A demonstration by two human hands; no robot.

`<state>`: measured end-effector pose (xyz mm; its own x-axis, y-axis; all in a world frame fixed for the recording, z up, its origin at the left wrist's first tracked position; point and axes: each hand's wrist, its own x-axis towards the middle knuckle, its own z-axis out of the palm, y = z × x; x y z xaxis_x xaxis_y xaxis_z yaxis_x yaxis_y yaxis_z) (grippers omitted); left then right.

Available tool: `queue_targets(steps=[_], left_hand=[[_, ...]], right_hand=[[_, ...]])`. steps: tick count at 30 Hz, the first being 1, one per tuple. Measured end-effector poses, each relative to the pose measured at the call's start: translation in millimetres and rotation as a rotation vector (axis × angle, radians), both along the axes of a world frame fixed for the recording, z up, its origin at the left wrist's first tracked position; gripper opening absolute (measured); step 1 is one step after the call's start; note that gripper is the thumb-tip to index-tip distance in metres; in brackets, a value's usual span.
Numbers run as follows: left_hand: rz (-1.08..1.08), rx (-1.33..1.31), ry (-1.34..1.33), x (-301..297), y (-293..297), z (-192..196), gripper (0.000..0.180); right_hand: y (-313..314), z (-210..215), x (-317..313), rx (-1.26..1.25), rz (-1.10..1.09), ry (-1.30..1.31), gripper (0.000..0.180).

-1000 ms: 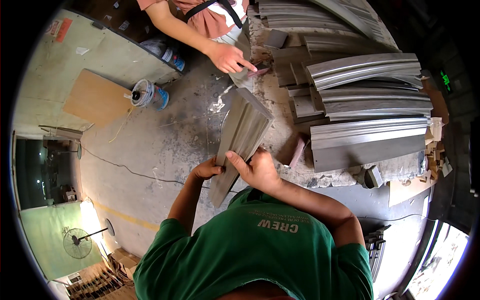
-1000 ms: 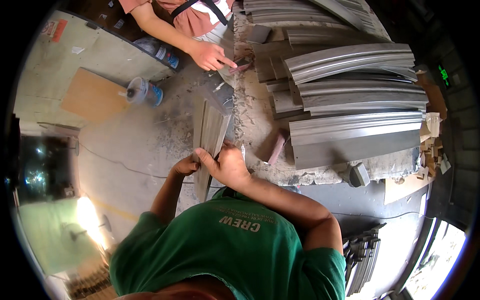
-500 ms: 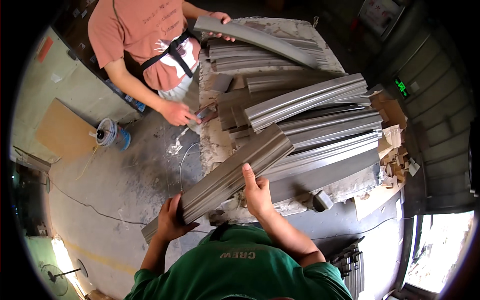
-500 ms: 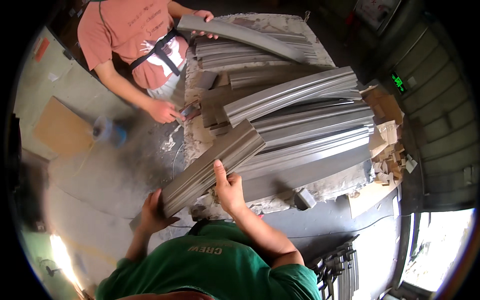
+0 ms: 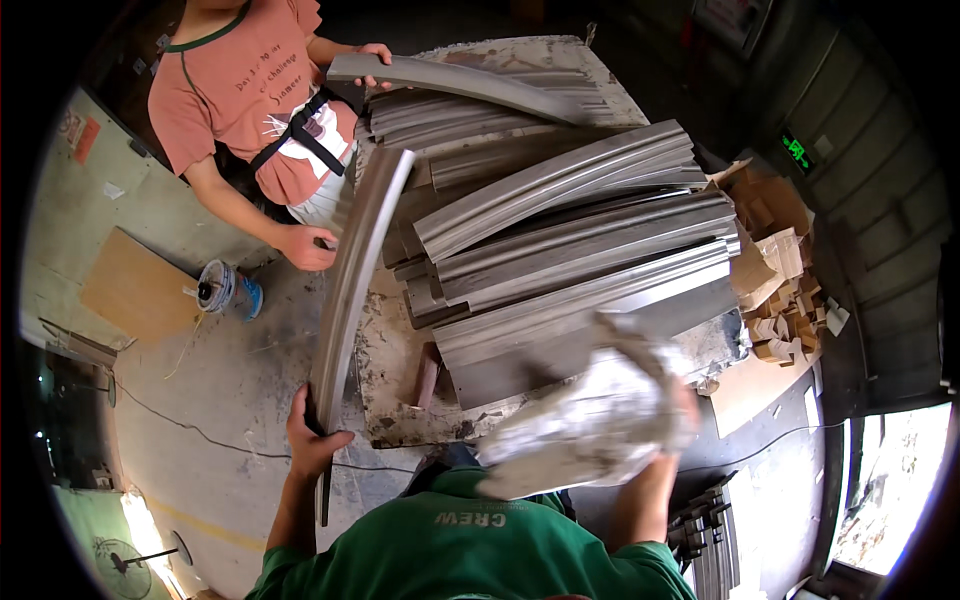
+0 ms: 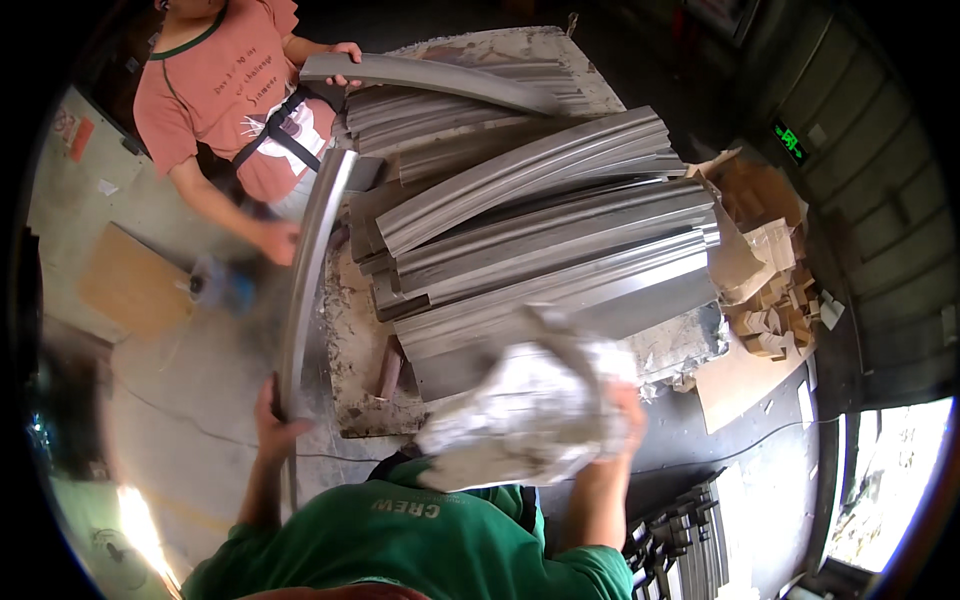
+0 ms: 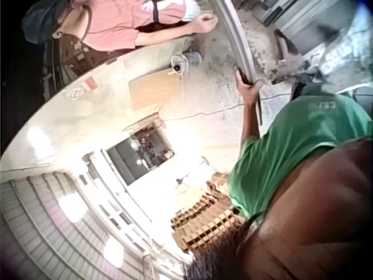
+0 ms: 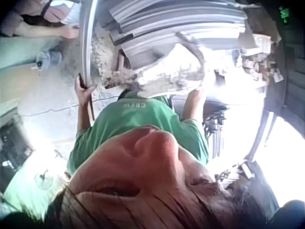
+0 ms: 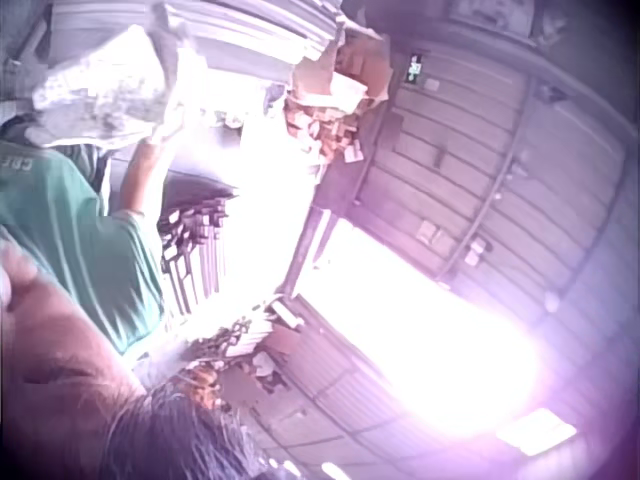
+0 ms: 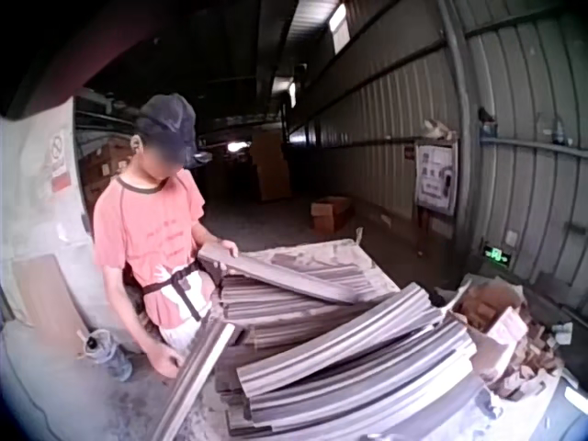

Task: Sanding and cleaning the edges of long grey composite or plastic furniture strips.

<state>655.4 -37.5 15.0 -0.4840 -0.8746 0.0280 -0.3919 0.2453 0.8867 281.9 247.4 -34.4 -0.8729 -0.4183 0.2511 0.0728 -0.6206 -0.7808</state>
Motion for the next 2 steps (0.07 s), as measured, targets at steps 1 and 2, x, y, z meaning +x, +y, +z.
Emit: queue_targets(steps=[1,2], left_hand=[[0.006,-0.002,0.001,3.0,-0.1,-1.5,0.089],[0.009,0.001,0.02,-0.1,-2.1,-1.2,0.088]], right_hand=[[26.5,31.2,-13.2,-0.088,0.163,-0.477,0.062],[32.6,32.8,-9.6,-0.092,0.148,-0.47,0.062]])
